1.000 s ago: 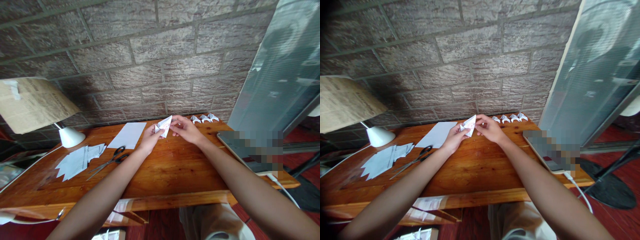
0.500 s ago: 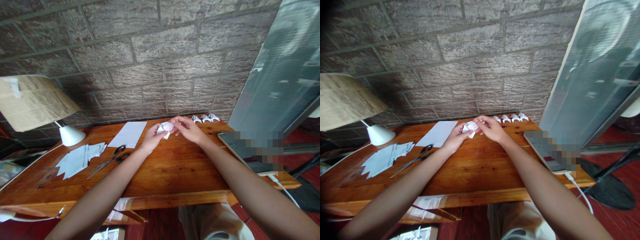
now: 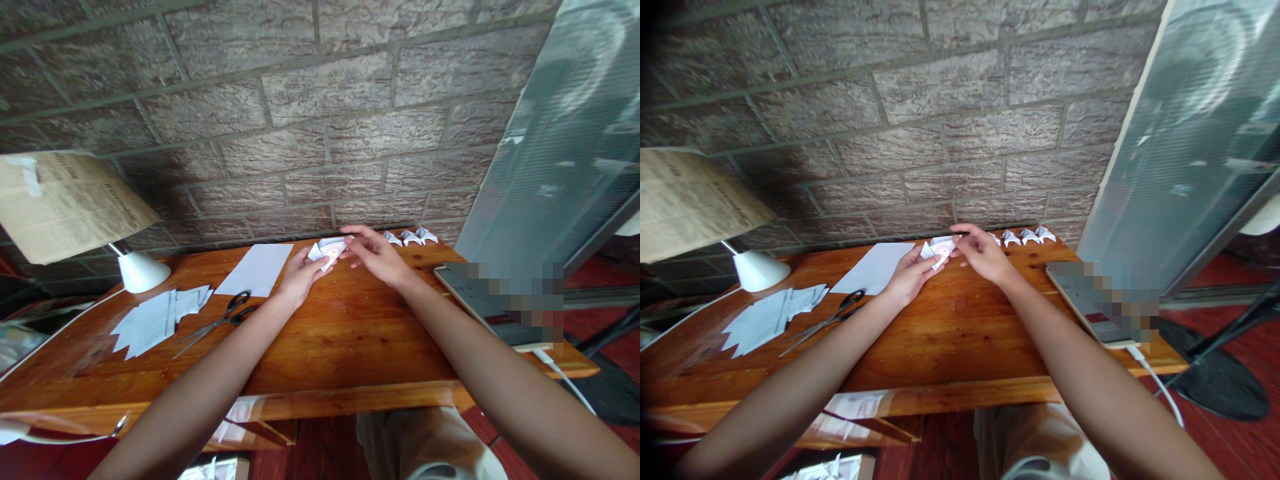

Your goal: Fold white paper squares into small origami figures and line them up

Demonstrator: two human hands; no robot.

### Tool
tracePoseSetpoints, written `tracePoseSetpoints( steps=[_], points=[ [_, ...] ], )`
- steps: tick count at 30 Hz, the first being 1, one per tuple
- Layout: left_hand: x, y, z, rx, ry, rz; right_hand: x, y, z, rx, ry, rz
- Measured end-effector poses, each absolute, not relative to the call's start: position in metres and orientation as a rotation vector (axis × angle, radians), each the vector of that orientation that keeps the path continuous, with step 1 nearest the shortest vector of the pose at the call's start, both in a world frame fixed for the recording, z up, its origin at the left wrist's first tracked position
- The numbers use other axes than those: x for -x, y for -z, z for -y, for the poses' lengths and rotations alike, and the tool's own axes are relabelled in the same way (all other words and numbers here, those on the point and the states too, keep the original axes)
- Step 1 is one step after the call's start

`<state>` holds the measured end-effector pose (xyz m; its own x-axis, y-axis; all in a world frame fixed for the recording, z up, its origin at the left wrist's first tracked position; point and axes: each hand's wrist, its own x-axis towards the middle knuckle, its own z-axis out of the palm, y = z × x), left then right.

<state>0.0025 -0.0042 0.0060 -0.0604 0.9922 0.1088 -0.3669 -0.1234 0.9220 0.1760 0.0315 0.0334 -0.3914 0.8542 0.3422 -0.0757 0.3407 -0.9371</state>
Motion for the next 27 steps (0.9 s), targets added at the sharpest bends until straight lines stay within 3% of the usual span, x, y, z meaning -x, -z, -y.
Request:
tracePoseSetpoints(
  steps=[5,18,27],
  points=[
    [-0.003,-0.004,0.004,-1.06,-1.499,-0.925,-0.175,-0.034,-0.03,0.841,-1.355,1.455],
    [-0.001,-0.003,0.001,-1.148,-1.569,-0.998,-0.181,-0.023,-0.032,0.804,-1.746,1.653],
    [-0.001,-0.002,0.002,-1.319,-1.582,-1.044,-0.173,-0.013,-0.03,0.784,-1.798,1.558]
  ],
)
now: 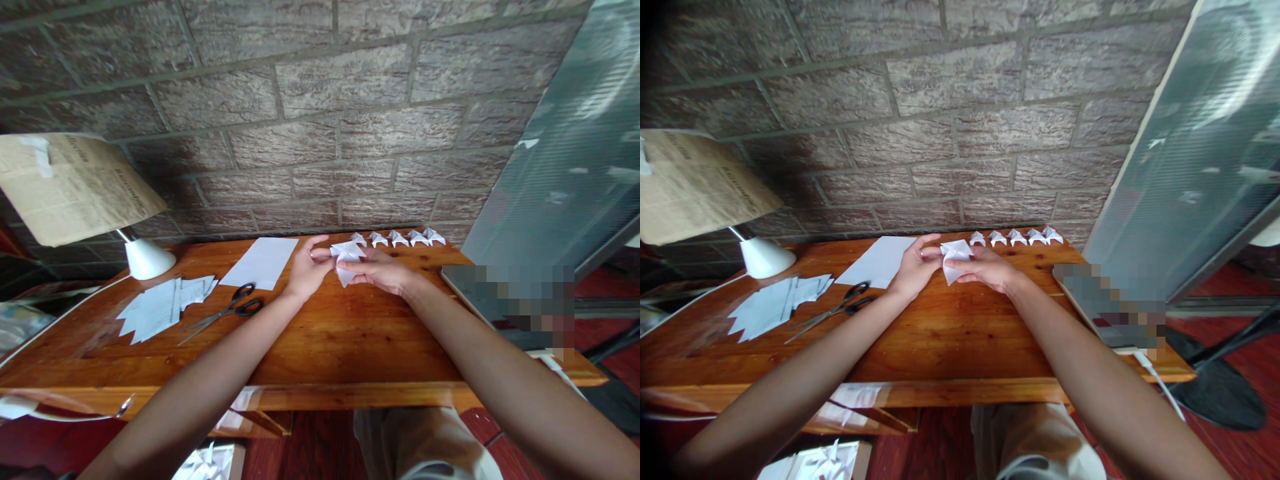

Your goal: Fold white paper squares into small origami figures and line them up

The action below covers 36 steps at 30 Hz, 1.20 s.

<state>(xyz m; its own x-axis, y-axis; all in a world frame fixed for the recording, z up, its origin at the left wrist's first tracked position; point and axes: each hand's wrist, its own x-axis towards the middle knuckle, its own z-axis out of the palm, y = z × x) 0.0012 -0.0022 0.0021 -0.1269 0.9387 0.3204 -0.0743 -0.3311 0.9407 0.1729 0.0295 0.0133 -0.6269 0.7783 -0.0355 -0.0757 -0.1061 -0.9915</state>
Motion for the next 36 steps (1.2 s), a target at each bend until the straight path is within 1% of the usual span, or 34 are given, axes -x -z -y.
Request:
tracePoseSetpoints(
  steps=[7,14,16,21,23,29,36],
  points=[
    [-0.001,-0.005,0.004,-1.32,-1.539,-0.986,-0.173,-0.012,-0.033,0.691,-1.778,1.538],
    [-0.002,-0.008,0.004,-1.315,-1.494,-0.912,-0.174,-0.018,-0.031,0.572,-1.692,1.486],
    [-0.002,-0.008,0.004,-1.308,-1.506,-0.947,-0.173,-0.018,-0.031,0.574,-1.621,1.522],
    [0.0,-0.007,0.004,-1.312,-1.505,-1.017,-0.174,-0.019,-0.034,0.542,-1.251,1.756],
    [0.001,-0.007,0.004,-1.293,-1.504,-1.022,-0.175,-0.019,-0.035,0.518,-1.173,1.813],
    [0.005,-0.007,0.004,-1.2,-1.402,-0.995,-0.173,-0.015,-0.037,0.569,-1.114,1.855],
    [0.008,-0.01,0.002,-1.135,-1.366,-0.96,-0.169,-0.015,-0.036,0.63,-1.045,1.832]
  ],
)
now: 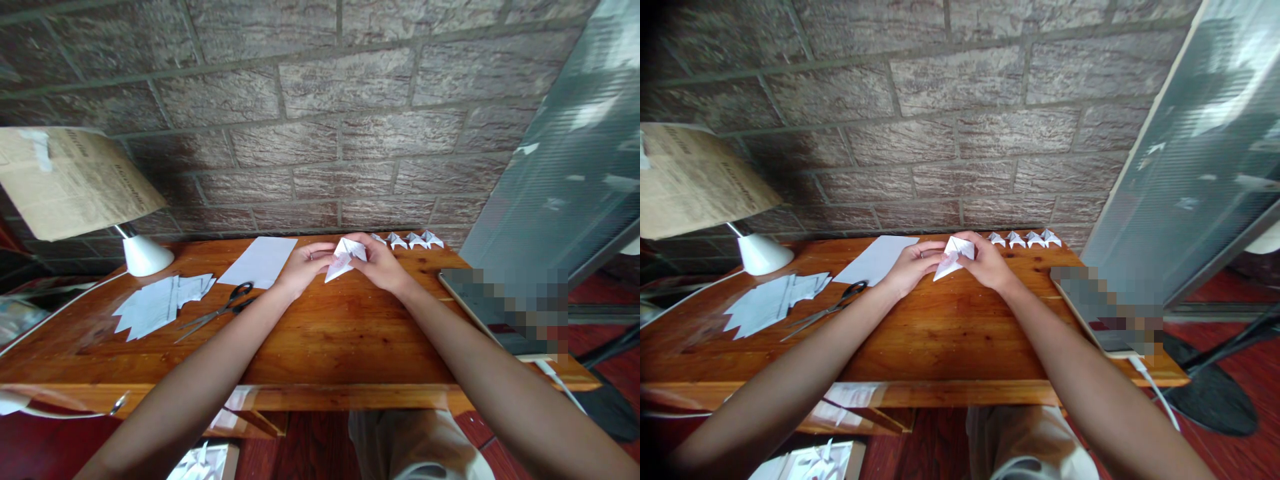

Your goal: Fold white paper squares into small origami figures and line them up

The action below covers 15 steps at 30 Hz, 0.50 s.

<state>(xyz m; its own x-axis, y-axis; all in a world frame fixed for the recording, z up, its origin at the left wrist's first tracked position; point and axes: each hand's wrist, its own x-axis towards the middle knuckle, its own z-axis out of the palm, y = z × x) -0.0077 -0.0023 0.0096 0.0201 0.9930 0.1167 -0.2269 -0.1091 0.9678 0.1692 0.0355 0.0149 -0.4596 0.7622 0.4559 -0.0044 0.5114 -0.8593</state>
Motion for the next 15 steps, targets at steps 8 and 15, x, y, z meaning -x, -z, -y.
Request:
tracePoseSetpoints(
  steps=[8,15],
  points=[
    [0.0109,-0.0108,0.002,-1.159,-1.326,-0.888,-0.1724,-0.02,-0.0352,0.594,-0.945,1.867],
    [0.0108,-0.0099,0.0017,-1.15,-1.335,-0.851,-0.1746,-0.0211,-0.0334,0.563,-0.887,1.898]
  ],
)
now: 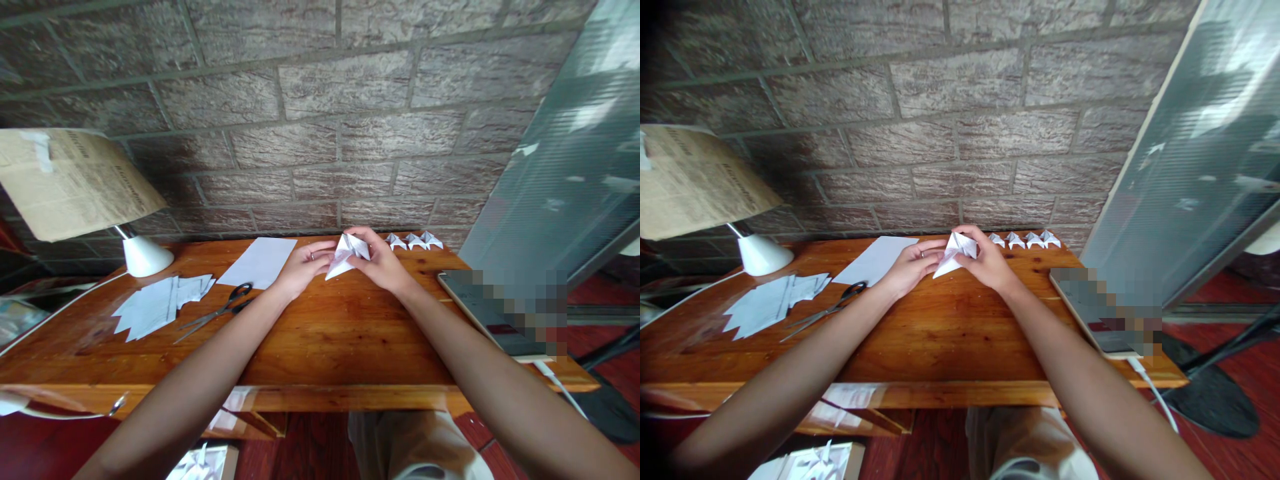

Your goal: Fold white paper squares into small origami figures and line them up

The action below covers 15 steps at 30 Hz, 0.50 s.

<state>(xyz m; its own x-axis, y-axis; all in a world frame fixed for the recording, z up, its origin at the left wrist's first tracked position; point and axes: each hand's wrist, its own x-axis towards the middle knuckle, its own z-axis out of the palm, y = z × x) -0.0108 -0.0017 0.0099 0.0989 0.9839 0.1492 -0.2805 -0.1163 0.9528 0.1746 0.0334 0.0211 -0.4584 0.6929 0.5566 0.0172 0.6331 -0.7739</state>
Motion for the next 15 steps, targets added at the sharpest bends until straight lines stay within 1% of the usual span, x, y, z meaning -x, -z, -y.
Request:
tracePoseSetpoints(
  steps=[5,9,15],
  points=[
    [0.0121,-0.0103,0.0006,-1.144,-1.348,-0.855,-0.1753,-0.0241,-0.0291,0.506,-0.704,1.967],
    [0.0112,-0.011,0.0002,-1.138,-1.383,-0.849,-0.1745,-0.0258,-0.0278,0.576,-0.564,2.02],
    [0.0104,-0.0177,0.005,-1.107,-1.395,-0.774,-0.1729,-0.0275,-0.0276,0.663,-0.529,1.902]
  ],
)
